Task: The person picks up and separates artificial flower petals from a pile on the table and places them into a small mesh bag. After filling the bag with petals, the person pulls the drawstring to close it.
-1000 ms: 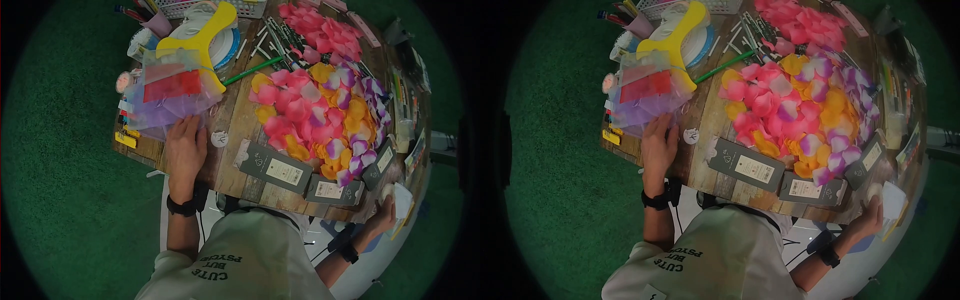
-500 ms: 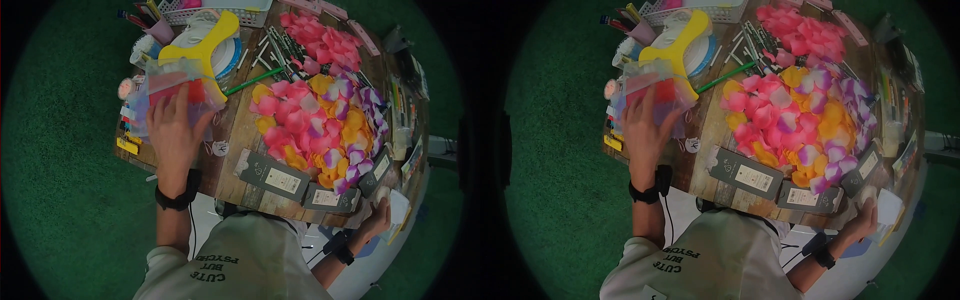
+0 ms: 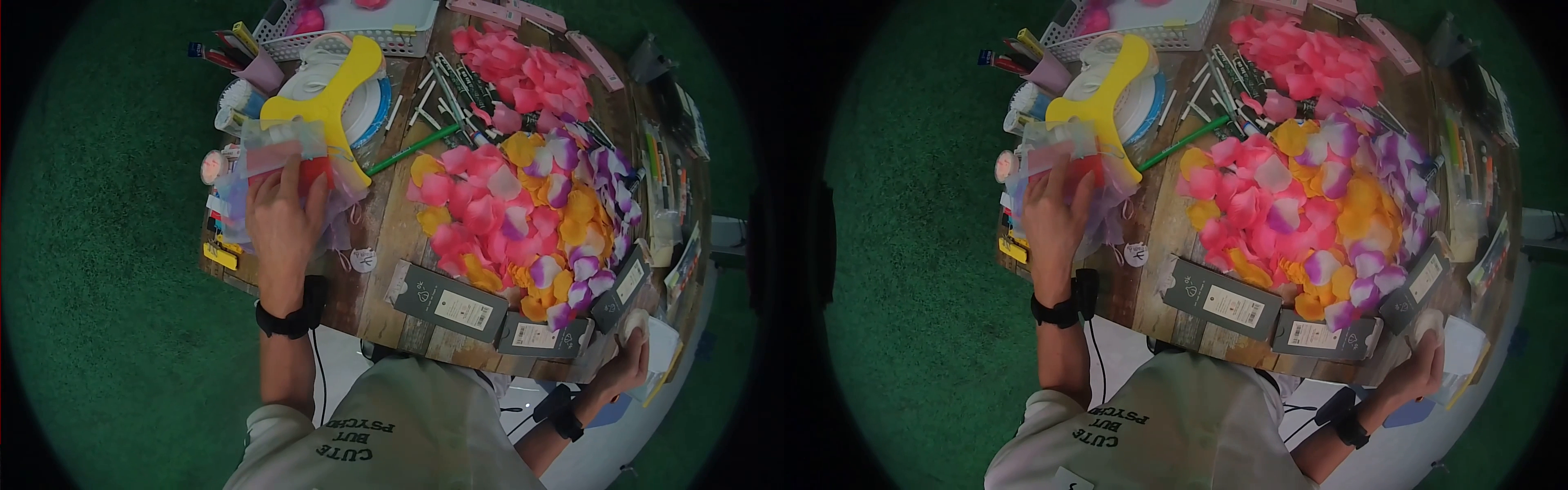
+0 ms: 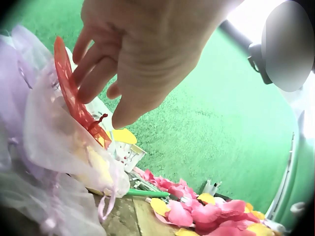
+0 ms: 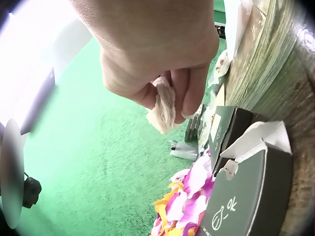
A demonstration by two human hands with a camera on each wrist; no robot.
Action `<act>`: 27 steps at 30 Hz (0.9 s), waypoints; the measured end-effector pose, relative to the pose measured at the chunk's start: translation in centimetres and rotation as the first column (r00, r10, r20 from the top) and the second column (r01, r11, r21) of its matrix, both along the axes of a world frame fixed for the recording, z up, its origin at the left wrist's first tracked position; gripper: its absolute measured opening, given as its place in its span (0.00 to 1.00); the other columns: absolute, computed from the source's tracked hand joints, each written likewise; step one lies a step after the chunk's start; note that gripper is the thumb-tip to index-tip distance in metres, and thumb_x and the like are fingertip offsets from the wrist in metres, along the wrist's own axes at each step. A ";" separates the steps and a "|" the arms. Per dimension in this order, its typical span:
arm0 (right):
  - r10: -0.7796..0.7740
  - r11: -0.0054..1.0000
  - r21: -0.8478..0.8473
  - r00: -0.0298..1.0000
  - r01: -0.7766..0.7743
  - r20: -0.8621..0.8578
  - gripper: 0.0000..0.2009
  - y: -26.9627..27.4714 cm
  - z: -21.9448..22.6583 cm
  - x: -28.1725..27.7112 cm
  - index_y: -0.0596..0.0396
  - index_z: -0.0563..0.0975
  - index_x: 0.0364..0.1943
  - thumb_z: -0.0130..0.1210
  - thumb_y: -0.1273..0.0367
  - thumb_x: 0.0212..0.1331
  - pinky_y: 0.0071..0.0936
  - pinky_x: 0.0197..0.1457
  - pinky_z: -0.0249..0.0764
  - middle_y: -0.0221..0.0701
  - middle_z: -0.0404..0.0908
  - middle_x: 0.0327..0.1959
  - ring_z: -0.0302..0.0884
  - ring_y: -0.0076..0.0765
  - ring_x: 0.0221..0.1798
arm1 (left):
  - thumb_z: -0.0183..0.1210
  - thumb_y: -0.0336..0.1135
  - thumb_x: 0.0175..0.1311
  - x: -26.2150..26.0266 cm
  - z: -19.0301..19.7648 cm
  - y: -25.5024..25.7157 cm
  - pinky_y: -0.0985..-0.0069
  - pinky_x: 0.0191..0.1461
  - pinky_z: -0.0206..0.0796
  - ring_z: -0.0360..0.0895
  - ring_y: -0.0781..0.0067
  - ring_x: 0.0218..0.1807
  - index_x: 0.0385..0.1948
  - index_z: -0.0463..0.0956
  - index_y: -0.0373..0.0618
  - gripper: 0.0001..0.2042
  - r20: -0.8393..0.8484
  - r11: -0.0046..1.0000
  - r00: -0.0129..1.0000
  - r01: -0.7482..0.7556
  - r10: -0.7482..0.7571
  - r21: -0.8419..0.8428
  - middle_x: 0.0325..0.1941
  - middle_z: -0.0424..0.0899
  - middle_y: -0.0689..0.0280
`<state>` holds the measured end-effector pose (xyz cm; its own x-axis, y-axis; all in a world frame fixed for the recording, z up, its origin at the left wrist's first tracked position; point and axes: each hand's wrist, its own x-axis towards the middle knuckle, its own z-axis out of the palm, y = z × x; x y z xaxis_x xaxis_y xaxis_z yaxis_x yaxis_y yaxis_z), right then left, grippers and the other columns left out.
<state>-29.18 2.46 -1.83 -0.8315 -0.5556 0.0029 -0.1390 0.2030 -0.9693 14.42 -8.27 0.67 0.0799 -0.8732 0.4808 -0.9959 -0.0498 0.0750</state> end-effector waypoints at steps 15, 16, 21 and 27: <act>0.128 0.961 -0.268 0.966 -0.065 0.225 0.15 0.9 0.6 -0.9 0.68 0.74 0.46 0.51 0.70 0.58 0.26 0.50 0.69 0.39 0.76 0.43 0.75 0.33 0.41 | 0.56 0.32 0.61 -0.9 3.6 0.9 0.74 0.43 0.70 0.79 0.68 0.36 0.39 0.79 0.34 0.11 -0.559 0.955 0.827 -0.211 0.062 -0.206 0.36 0.82 0.57; 0.272 0.917 -0.379 0.890 -0.125 0.366 0.15 1.1 0.3 -1.3 0.69 0.74 0.44 0.51 0.70 0.56 0.28 0.49 0.70 0.41 0.77 0.42 0.76 0.36 0.39 | 0.56 0.32 0.62 -1.4 4.1 1.7 0.77 0.43 0.69 0.78 0.73 0.36 0.41 0.78 0.33 0.11 -0.768 0.921 0.639 -0.277 -0.036 -0.274 0.36 0.82 0.60; 0.741 0.665 -0.575 0.517 -0.477 0.429 0.17 -0.7 2.0 4.1 0.69 0.74 0.42 0.53 0.70 0.49 0.38 0.52 0.73 0.53 0.75 0.46 0.78 0.43 0.44 | 0.55 0.28 0.61 -3.1 3.2 3.8 0.80 0.48 0.66 0.74 0.76 0.40 0.42 0.76 0.29 0.12 -0.883 0.895 0.355 -0.210 -0.306 -0.394 0.40 0.80 0.59; 0.756 0.538 -0.430 0.189 -0.725 0.627 0.17 -3.2 6.1 10.7 0.72 0.77 0.32 0.57 0.73 0.35 0.34 0.48 0.74 0.51 0.79 0.38 0.80 0.44 0.40 | 0.56 0.28 0.61 -7.9 2.3 4.6 0.80 0.46 0.65 0.74 0.77 0.39 0.43 0.75 0.28 0.13 -0.920 0.925 0.163 -0.073 -0.358 -0.373 0.39 0.80 0.59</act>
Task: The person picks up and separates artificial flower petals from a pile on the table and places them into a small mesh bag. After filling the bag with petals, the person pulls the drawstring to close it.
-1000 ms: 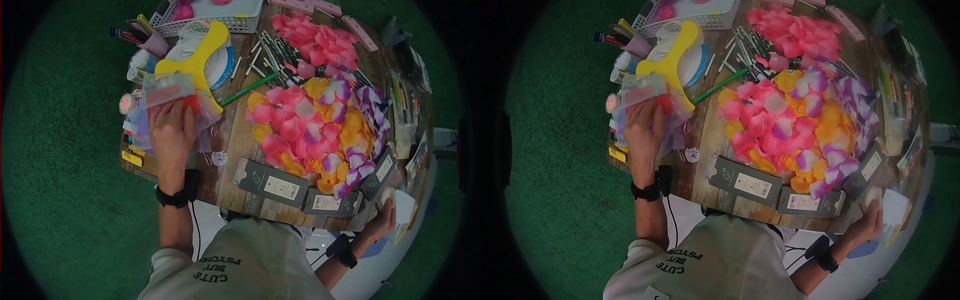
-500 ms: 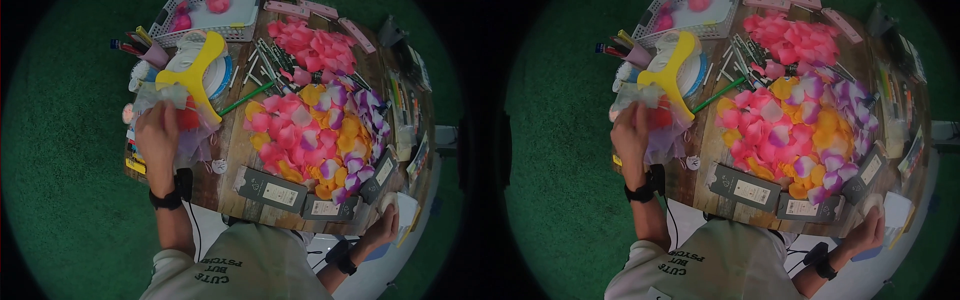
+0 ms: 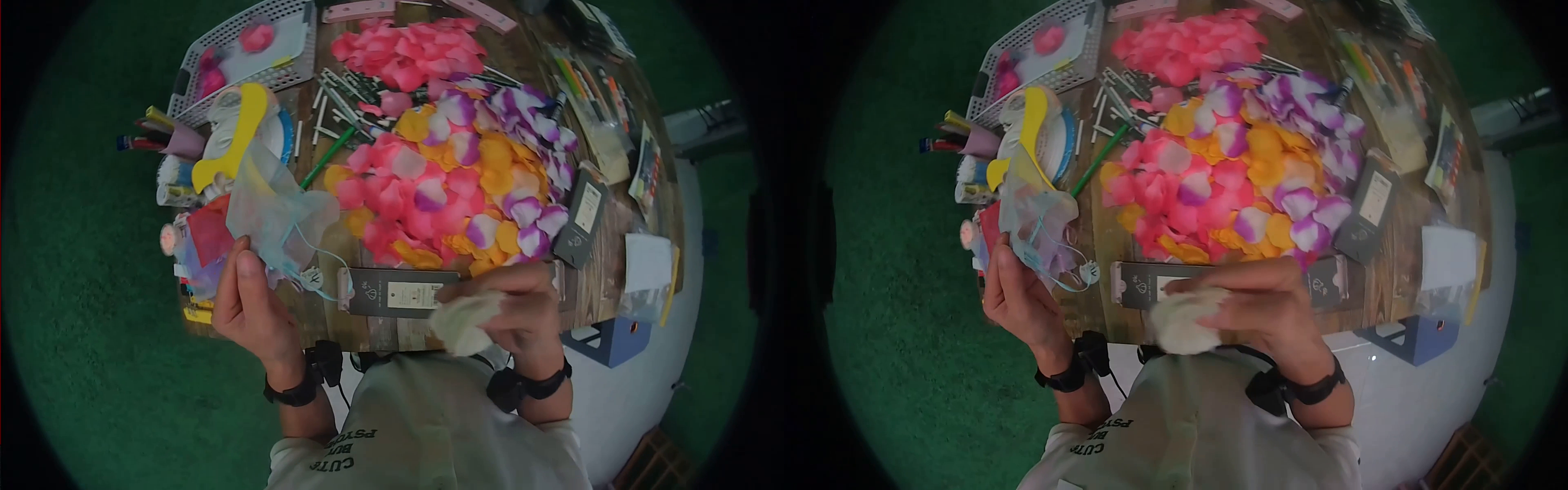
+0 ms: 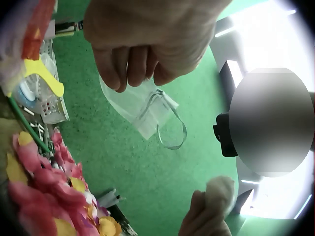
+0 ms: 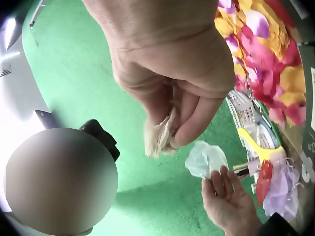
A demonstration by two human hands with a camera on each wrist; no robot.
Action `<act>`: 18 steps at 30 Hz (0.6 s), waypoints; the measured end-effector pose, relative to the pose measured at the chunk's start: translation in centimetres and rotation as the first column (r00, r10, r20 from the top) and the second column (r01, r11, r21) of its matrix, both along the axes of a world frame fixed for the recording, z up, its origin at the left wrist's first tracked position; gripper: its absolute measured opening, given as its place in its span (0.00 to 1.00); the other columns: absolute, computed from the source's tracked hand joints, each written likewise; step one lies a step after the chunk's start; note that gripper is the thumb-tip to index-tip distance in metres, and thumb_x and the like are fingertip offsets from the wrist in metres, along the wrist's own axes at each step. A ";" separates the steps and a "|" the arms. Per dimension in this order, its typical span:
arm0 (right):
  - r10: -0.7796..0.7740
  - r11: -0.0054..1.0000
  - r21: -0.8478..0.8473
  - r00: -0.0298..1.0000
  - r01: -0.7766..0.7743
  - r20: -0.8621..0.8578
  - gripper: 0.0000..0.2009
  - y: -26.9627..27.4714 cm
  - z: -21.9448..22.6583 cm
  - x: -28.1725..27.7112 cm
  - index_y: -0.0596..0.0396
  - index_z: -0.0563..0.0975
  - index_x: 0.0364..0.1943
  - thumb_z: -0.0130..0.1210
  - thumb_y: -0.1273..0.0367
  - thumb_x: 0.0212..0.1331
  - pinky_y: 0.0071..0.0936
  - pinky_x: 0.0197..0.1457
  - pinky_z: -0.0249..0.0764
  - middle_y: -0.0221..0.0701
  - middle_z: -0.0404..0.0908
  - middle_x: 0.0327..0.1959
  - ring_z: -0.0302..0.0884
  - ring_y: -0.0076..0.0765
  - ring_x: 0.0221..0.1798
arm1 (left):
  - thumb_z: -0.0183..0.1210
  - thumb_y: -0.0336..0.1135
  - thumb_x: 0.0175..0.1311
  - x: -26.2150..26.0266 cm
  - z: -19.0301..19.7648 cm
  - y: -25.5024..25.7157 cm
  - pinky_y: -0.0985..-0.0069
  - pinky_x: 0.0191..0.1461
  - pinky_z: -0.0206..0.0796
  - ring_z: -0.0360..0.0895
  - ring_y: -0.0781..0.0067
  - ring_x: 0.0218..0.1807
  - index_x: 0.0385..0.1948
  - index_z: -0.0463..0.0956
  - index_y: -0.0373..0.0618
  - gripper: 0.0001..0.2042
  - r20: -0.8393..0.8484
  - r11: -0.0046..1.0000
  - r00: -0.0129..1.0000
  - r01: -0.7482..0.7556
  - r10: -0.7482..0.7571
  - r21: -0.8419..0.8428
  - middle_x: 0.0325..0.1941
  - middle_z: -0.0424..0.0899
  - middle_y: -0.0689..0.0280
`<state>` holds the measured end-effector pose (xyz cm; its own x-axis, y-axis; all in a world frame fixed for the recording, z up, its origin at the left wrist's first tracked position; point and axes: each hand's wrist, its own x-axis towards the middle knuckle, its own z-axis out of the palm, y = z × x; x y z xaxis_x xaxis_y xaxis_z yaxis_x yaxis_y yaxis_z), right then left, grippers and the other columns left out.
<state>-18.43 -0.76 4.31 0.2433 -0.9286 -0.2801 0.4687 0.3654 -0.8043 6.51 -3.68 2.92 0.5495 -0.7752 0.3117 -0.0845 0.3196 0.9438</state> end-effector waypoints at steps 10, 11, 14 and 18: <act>0.234 0.971 0.023 0.968 -0.237 0.091 0.24 -0.6 1.3 0.6 0.62 0.73 0.50 0.58 0.82 0.43 0.22 0.39 0.74 0.38 0.82 0.32 0.80 0.28 0.36 | 0.57 0.29 0.59 -2.8 -0.3 1.3 0.83 0.41 0.63 0.72 0.81 0.35 0.42 0.76 0.29 0.13 0.059 0.990 0.988 0.140 -0.141 0.027 0.36 0.80 0.62; 0.326 0.945 -0.057 0.945 -0.323 0.035 0.23 -0.6 1.2 0.5 0.58 0.72 0.53 0.58 0.80 0.48 0.21 0.41 0.74 0.35 0.83 0.31 0.79 0.24 0.36 | 0.57 0.28 0.59 -2.8 -0.3 1.3 0.83 0.42 0.64 0.72 0.80 0.35 0.42 0.76 0.29 0.12 0.062 0.988 0.986 0.155 -0.155 0.006 0.36 0.80 0.61; 0.165 0.834 -0.452 0.924 -0.317 -0.344 0.26 -0.6 0.4 1.0 0.60 0.73 0.52 0.58 0.81 0.41 0.21 0.39 0.74 0.38 0.83 0.32 0.81 0.26 0.35 | 0.57 0.28 0.59 -2.4 -0.7 1.7 0.81 0.43 0.64 0.73 0.79 0.35 0.40 0.77 0.30 0.11 0.036 0.975 0.978 0.203 -0.207 0.089 0.37 0.81 0.60; 0.157 0.848 -0.431 0.922 -0.310 -0.354 0.25 -0.8 1.3 1.1 0.59 0.74 0.51 0.58 0.81 0.42 0.20 0.38 0.74 0.36 0.84 0.31 0.81 0.24 0.34 | 0.54 0.32 0.62 -2.4 -0.5 2.2 0.78 0.45 0.65 0.74 0.77 0.38 0.41 0.76 0.30 0.13 -0.041 0.921 0.927 0.376 -0.374 0.106 0.37 0.80 0.61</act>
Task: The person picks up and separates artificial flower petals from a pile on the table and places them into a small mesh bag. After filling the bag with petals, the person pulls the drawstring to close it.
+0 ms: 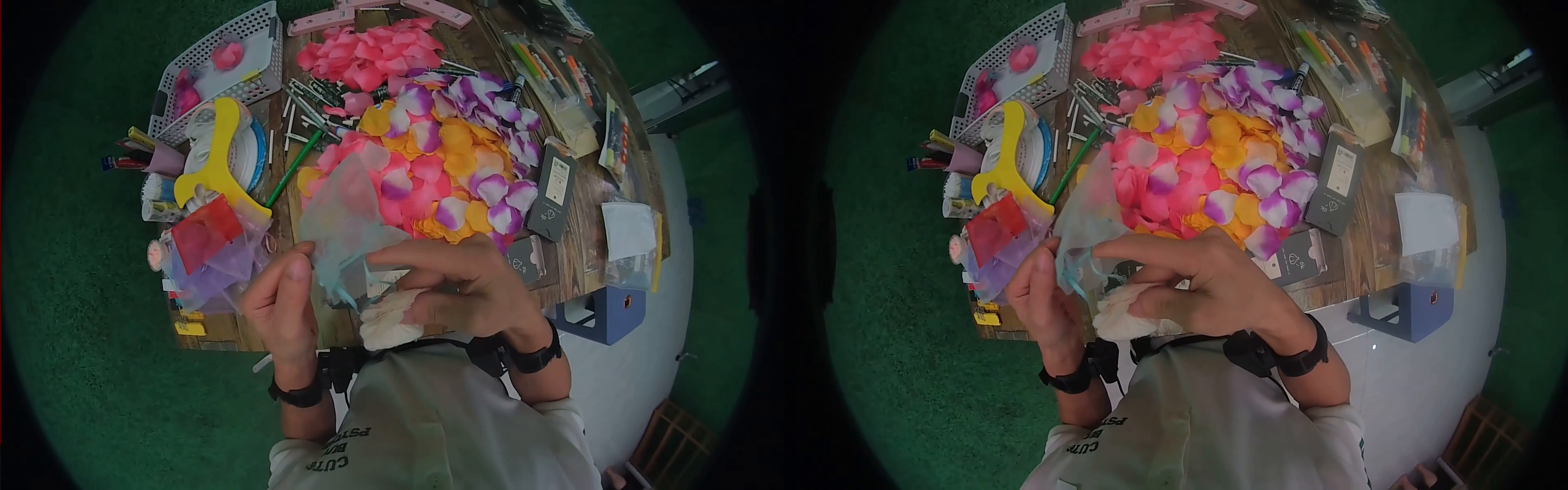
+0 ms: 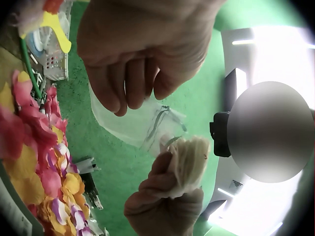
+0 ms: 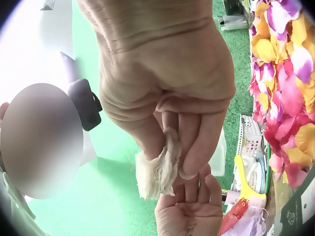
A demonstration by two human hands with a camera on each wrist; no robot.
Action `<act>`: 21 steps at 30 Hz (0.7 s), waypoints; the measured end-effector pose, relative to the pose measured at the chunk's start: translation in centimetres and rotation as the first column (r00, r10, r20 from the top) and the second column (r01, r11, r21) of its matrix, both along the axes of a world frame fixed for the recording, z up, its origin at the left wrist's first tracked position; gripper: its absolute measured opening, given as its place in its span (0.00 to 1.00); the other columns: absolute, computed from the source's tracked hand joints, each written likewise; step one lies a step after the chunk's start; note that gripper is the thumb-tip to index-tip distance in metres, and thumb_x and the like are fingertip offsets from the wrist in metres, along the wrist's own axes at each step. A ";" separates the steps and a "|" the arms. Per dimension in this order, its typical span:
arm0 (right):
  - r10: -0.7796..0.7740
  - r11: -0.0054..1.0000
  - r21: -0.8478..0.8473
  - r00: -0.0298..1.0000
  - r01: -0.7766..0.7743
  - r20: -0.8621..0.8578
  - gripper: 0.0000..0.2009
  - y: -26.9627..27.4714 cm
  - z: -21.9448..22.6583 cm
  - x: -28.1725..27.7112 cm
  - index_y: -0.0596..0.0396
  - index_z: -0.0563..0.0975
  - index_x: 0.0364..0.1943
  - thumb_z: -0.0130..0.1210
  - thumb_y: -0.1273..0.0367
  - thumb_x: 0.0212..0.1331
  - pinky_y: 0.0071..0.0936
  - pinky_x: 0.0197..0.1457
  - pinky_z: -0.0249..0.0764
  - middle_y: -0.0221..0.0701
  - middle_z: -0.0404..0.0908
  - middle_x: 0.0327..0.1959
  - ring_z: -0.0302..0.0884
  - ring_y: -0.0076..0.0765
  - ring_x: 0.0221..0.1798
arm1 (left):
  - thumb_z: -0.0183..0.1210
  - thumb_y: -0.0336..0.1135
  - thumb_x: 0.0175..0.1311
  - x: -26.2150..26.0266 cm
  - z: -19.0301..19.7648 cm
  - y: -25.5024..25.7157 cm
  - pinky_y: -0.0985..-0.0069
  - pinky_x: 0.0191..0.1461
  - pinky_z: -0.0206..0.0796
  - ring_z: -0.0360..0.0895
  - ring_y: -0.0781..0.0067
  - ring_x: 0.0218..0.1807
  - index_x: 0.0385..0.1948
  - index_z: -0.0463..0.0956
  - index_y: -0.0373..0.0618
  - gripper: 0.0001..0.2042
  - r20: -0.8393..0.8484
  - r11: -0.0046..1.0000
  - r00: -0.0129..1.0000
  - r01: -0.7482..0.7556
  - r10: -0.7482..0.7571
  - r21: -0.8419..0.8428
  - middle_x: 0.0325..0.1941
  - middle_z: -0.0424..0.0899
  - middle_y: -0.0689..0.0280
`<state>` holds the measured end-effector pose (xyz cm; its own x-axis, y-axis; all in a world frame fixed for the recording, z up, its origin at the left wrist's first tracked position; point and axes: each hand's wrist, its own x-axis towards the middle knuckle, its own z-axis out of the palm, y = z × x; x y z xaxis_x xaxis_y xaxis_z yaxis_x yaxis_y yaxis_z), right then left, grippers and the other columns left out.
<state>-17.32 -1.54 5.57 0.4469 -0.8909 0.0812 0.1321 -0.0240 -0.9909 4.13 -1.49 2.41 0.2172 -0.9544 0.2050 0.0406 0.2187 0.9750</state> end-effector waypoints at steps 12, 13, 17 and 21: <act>-0.341 0.829 -0.538 0.900 0.152 -0.272 0.17 1.3 0.2 0.6 0.58 0.79 0.37 0.60 0.77 0.36 0.26 0.24 0.69 0.34 0.77 0.19 0.74 0.36 0.18 | 0.61 0.30 0.56 -0.2 0.8 1.0 0.83 0.38 0.66 0.75 0.80 0.32 0.41 0.77 0.32 0.13 -0.041 0.977 0.989 0.149 -0.144 0.152 0.30 0.81 0.62; -0.386 0.811 -0.574 0.840 0.111 -0.382 0.17 1.5 0.8 0.5 0.58 0.78 0.36 0.59 0.77 0.35 0.27 0.23 0.68 0.33 0.74 0.16 0.72 0.36 0.17 | 0.63 0.30 0.53 -0.6 1.7 1.3 0.79 0.40 0.68 0.77 0.76 0.36 0.43 0.76 0.33 0.17 0.215 0.980 0.973 0.043 -0.085 0.195 0.33 0.82 0.58; -0.491 0.723 -0.690 0.689 -0.020 -0.534 0.16 1.6 1.6 1.1 0.59 0.77 0.33 0.59 0.77 0.31 0.28 0.21 0.65 0.29 0.65 0.12 0.67 0.33 0.14 | 0.68 0.30 0.43 -0.2 4.0 1.7 0.70 0.47 0.70 0.79 0.64 0.47 0.48 0.73 0.36 0.26 0.519 0.997 0.853 0.076 -0.061 -0.008 0.43 0.80 0.49; -0.477 0.639 -0.759 0.707 -0.128 -0.521 0.17 1.6 1.5 2.2 0.60 0.77 0.32 0.58 0.76 0.29 0.28 0.21 0.65 0.27 0.63 0.14 0.67 0.31 0.16 | 0.65 0.28 0.46 -0.7 5.4 1.6 0.70 0.47 0.70 0.79 0.57 0.47 0.47 0.73 0.35 0.22 0.680 0.972 0.722 0.229 -0.128 -0.060 0.47 0.78 0.48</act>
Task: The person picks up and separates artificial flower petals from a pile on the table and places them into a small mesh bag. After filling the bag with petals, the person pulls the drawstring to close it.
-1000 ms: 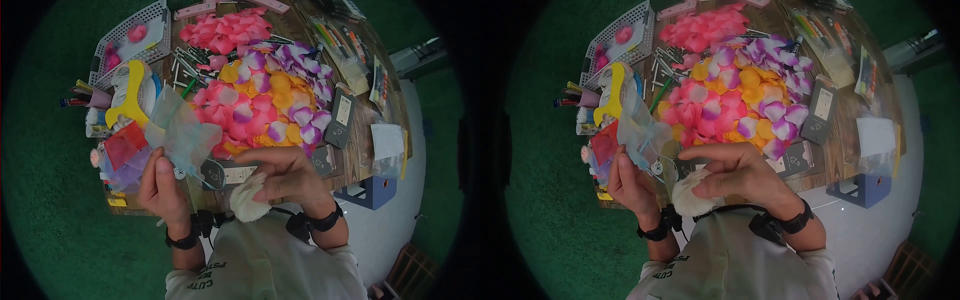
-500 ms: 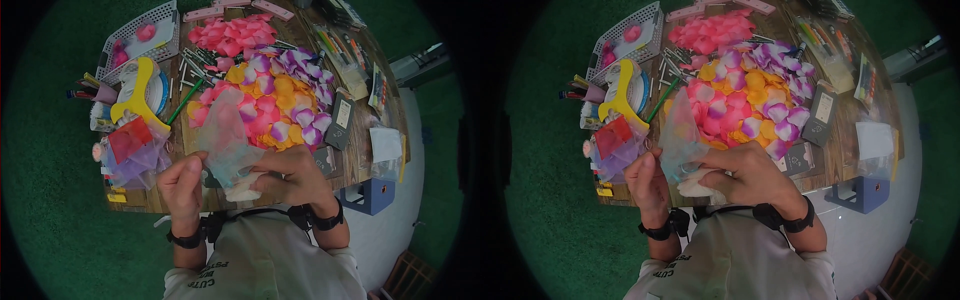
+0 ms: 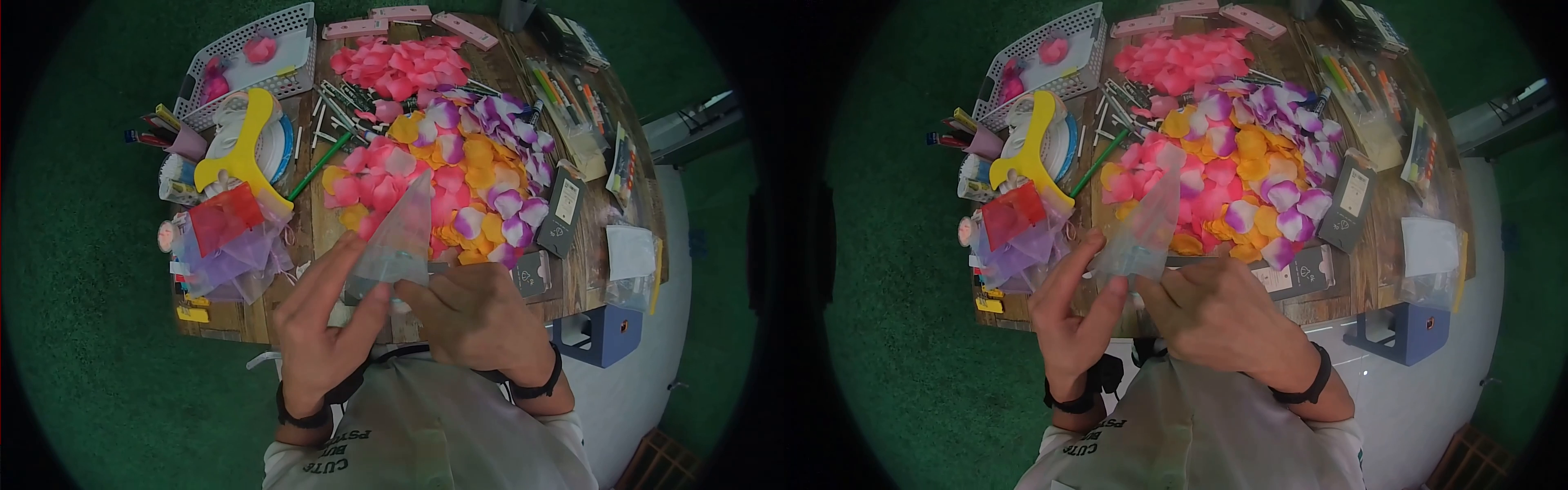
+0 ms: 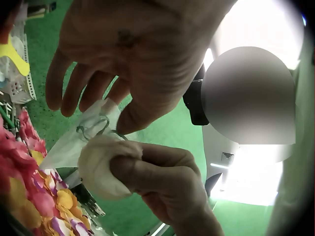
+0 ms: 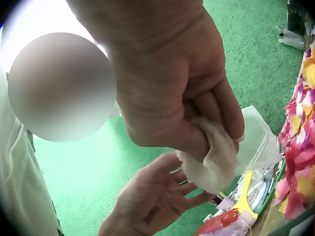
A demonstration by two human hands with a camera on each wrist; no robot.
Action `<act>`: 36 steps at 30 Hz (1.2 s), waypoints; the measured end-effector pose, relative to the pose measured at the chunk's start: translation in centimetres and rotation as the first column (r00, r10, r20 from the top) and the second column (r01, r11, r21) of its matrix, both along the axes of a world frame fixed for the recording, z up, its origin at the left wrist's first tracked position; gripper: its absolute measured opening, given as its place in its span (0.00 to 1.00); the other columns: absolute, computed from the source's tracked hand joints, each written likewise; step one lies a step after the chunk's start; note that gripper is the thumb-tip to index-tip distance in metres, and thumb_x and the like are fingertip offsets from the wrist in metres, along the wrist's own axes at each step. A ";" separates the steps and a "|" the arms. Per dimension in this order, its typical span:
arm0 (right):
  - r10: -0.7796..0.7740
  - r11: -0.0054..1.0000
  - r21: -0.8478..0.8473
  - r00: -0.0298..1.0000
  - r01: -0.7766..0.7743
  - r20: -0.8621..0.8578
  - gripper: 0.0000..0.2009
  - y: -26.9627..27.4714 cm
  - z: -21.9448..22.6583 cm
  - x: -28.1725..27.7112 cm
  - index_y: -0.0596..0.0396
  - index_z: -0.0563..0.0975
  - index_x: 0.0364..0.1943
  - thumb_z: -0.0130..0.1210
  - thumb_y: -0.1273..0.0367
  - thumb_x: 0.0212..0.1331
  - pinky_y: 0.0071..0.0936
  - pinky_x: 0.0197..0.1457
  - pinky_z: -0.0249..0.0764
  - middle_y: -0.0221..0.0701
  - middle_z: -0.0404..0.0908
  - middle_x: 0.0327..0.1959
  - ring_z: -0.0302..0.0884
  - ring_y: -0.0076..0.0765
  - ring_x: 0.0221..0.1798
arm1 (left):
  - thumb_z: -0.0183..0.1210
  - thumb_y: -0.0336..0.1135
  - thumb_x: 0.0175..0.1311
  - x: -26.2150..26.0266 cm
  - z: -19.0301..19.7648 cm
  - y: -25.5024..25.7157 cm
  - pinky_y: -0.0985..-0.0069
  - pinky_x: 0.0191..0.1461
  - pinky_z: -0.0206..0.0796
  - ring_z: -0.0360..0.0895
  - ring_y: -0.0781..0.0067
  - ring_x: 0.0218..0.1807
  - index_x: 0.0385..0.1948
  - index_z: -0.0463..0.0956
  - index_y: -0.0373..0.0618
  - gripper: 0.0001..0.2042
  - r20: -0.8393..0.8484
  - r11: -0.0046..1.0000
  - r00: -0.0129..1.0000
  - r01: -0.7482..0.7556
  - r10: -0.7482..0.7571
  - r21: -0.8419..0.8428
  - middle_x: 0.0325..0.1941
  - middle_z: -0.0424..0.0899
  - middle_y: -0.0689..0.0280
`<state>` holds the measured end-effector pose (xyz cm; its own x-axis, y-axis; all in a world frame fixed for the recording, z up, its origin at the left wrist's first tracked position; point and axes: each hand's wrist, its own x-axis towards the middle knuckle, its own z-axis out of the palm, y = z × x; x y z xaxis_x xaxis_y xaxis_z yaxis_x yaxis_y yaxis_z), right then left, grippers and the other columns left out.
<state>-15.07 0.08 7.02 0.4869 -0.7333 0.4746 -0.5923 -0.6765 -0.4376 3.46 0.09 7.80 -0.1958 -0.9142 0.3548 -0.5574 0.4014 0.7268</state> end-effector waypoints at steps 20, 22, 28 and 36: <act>-0.299 0.948 0.260 0.790 0.183 0.535 0.11 1.8 0.0 -3.9 0.65 0.79 0.34 0.55 0.77 0.43 0.25 0.32 0.76 0.39 0.82 0.29 0.82 0.41 0.28 | 0.55 0.26 0.57 -1.6 -2.7 -2.1 0.76 0.19 0.60 0.69 0.71 0.13 0.36 0.78 0.39 0.07 0.263 0.961 0.938 -0.173 0.228 -0.215 0.15 0.72 0.59; -0.386 0.896 0.425 0.700 0.128 0.601 0.12 2.3 1.1 -3.7 0.65 0.80 0.34 0.55 0.77 0.43 0.35 0.48 0.74 0.38 0.83 0.30 0.82 0.45 0.36 | 0.56 0.25 0.52 -1.9 -2.6 -2.1 0.74 0.18 0.61 0.71 0.68 0.14 0.36 0.76 0.37 0.09 0.276 0.962 0.939 -0.140 0.204 -0.236 0.14 0.72 0.60; -0.043 0.929 0.331 0.844 -0.163 0.535 0.13 0.8 0.9 -2.0 0.66 0.80 0.33 0.61 0.70 0.42 0.54 0.71 0.32 0.39 0.83 0.30 0.68 0.55 0.59 | 0.60 0.25 0.46 -2.7 -1.7 -1.8 0.70 0.19 0.63 0.73 0.63 0.16 0.39 0.75 0.34 0.15 0.245 0.966 0.964 -0.035 0.100 -0.255 0.15 0.73 0.59; -0.282 0.824 0.538 0.698 -0.175 0.658 0.12 0.6 -1.3 -1.5 0.61 0.80 0.37 0.58 0.78 0.45 0.39 0.64 0.56 0.34 0.82 0.34 0.71 0.43 0.56 | 0.60 0.25 0.48 -2.8 -1.8 -1.2 0.74 0.21 0.66 0.74 0.66 0.15 0.37 0.77 0.38 0.12 -0.001 0.997 0.998 0.067 -0.067 -0.043 0.15 0.74 0.58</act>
